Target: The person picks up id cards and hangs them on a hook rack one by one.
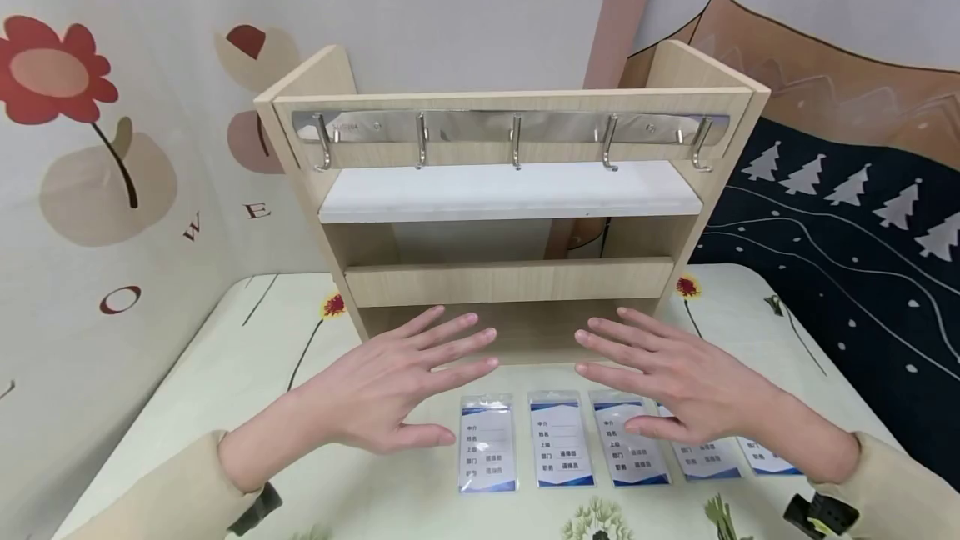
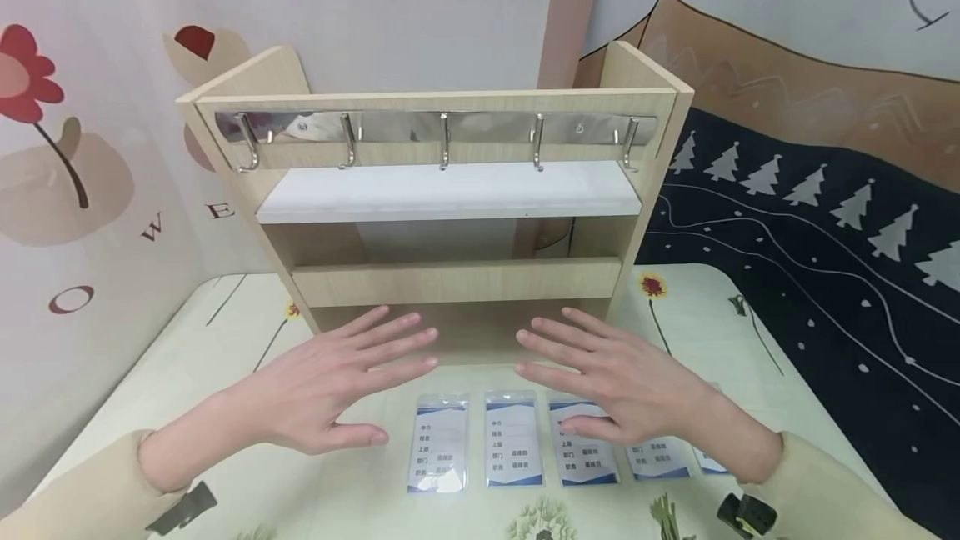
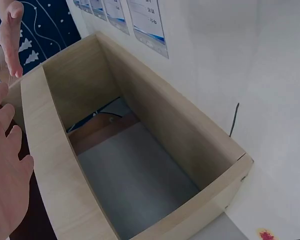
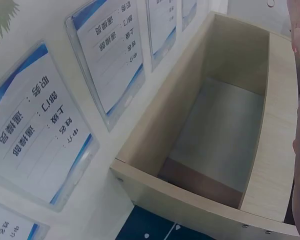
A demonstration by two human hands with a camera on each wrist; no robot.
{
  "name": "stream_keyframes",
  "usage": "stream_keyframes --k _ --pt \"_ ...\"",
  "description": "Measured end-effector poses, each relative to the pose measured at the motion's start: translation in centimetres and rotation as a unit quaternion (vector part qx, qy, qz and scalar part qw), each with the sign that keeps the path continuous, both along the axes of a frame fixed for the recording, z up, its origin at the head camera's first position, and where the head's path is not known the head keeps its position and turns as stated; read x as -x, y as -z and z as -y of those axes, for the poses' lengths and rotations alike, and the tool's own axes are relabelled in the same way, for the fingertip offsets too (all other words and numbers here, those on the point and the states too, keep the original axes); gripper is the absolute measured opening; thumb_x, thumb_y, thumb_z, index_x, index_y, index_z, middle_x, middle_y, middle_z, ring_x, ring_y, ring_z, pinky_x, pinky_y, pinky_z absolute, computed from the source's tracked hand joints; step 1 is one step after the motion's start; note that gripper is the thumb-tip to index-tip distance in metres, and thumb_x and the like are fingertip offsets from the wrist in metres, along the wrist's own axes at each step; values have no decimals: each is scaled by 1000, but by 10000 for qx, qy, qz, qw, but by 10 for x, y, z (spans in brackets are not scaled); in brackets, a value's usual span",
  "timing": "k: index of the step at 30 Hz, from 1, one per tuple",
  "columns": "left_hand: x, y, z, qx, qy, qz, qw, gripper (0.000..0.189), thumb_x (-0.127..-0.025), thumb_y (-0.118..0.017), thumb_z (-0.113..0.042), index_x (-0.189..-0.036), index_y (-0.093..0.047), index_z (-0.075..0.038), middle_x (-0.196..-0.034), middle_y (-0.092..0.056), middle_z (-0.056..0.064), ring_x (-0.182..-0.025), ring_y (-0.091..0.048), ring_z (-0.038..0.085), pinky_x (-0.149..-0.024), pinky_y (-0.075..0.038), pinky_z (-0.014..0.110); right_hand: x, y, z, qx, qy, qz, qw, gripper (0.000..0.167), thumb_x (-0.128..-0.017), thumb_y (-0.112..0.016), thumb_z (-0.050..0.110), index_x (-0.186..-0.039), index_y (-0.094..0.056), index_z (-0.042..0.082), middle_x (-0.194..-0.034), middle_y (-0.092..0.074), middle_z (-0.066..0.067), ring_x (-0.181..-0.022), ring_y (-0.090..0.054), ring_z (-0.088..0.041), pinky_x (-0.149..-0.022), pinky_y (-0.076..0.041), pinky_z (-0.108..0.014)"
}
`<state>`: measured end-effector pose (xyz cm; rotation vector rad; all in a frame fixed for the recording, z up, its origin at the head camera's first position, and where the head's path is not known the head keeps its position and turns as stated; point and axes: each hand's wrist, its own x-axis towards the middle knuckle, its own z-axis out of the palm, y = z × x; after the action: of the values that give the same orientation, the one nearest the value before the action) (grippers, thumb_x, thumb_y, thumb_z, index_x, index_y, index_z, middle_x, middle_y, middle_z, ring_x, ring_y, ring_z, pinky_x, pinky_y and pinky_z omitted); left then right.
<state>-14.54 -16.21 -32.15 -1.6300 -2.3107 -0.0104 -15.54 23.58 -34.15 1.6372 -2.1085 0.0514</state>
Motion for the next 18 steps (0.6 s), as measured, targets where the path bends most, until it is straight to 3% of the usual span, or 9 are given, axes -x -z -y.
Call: stream_keyframes --k 10,16,18 --pt "-6 8 13 -237 -163 84 9996 71 -104 -43 -62 -158 -41 -15 -167 -29 7 -154 -22 29 -123 -21 52 3 6 4 42 -85 60 9999 64 -108 -37 54 -153 -47 10 -161 -39 -16 -146 -37 -34 -126 -16 -46" --pt "-11 18 28 -403 -516 157 9977 70 -105 -42 -61 -158 -41 -16 -167 -30 7 -154 -22 29 -125 -19 48 4 11 8 10 -102 91 9999 65 -108 -34 54 -154 -46 9 -161 -39 -17 -146 -38 -35 -126 -16 -45" --pt "-13 23 33 -489 -651 208 9965 69 -104 -48 -58 -158 -41 -16 -167 -28 6 -154 -23 29 -125 -17 47 4 14 10 16 -127 99 9999 65 -108 -34 53 -153 -47 8 -160 -39 -17 -145 -38 -35 -125 -17 -45"
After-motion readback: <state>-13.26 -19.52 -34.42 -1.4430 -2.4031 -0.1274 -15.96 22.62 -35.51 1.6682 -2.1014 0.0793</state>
